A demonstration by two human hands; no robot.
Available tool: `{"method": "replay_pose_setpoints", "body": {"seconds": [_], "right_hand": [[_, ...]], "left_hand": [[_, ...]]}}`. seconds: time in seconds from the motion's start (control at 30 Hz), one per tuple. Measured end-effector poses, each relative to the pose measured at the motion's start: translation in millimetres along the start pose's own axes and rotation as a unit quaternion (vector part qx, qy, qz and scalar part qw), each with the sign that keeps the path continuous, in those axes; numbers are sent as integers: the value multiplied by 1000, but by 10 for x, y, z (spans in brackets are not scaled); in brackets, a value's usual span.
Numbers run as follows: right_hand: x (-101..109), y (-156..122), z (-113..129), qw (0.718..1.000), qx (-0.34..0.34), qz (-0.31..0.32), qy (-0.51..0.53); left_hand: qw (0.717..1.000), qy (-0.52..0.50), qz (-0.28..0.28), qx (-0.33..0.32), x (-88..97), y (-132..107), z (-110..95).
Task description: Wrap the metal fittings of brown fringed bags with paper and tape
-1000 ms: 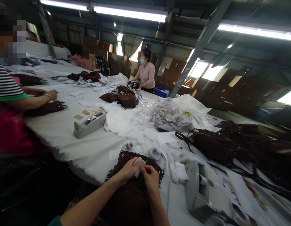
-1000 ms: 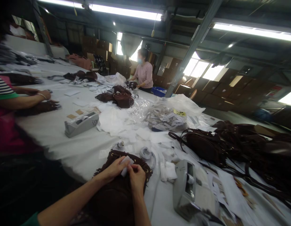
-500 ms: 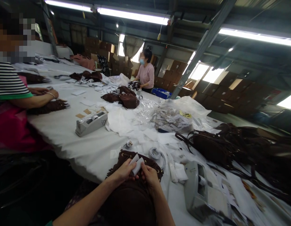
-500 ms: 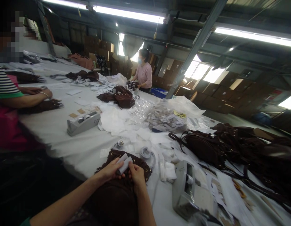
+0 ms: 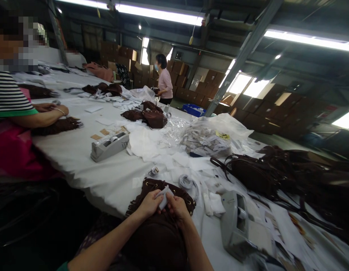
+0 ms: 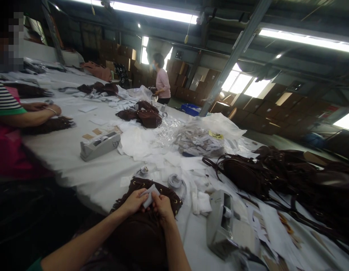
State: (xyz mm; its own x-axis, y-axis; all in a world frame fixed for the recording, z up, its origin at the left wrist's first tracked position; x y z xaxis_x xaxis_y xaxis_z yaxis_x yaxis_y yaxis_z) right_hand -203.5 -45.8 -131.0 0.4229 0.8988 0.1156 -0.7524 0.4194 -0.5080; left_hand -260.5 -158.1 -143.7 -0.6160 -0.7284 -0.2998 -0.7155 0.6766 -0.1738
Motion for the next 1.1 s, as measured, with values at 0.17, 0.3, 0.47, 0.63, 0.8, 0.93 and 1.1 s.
{"method": "replay_pose_setpoints", "body": {"seconds": [0.17, 0.3, 0.47, 0.63, 0.8, 0.93, 1.1], "right_hand": [[-71, 58, -20, 997, 21, -67, -22], [-82, 82, -21, 995, 22, -93, -39], [-79, 118, -21, 995, 9, -84, -60], [-101, 96, -10, 993, 13, -102, -60], [-134, 63, -16, 993, 12, -114, -29], [-109, 46, -53, 994, 0, -105, 12], [-27, 29, -119, 994, -31, -79, 66]], "left_hand": [[998, 40, -32, -34, 20, -39, 33], [998, -6, -62, -30, 32, -26, 117], [996, -19, -82, -19, 54, 3, 157], [993, -9, -107, -47, 67, -33, 133], [971, 89, -161, -153, 78, -129, 124], [942, 176, -142, -247, 69, -201, 160], [894, 279, -42, -348, 52, -250, 111]]}}
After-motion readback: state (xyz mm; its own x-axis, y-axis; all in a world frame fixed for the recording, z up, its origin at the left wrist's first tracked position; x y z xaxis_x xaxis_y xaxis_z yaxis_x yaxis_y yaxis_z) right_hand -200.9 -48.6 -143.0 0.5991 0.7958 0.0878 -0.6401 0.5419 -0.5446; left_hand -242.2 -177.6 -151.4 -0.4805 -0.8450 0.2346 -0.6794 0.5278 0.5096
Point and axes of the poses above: each hand's wrist, its own y-axis towards the middle knuckle, its own x-axis out of the back of the hand, z = x × y, the point moved 4 cm from there along y, towards the middle knuckle, and after that the axes turned 5 degrees about -x, right-handed, at the moved point
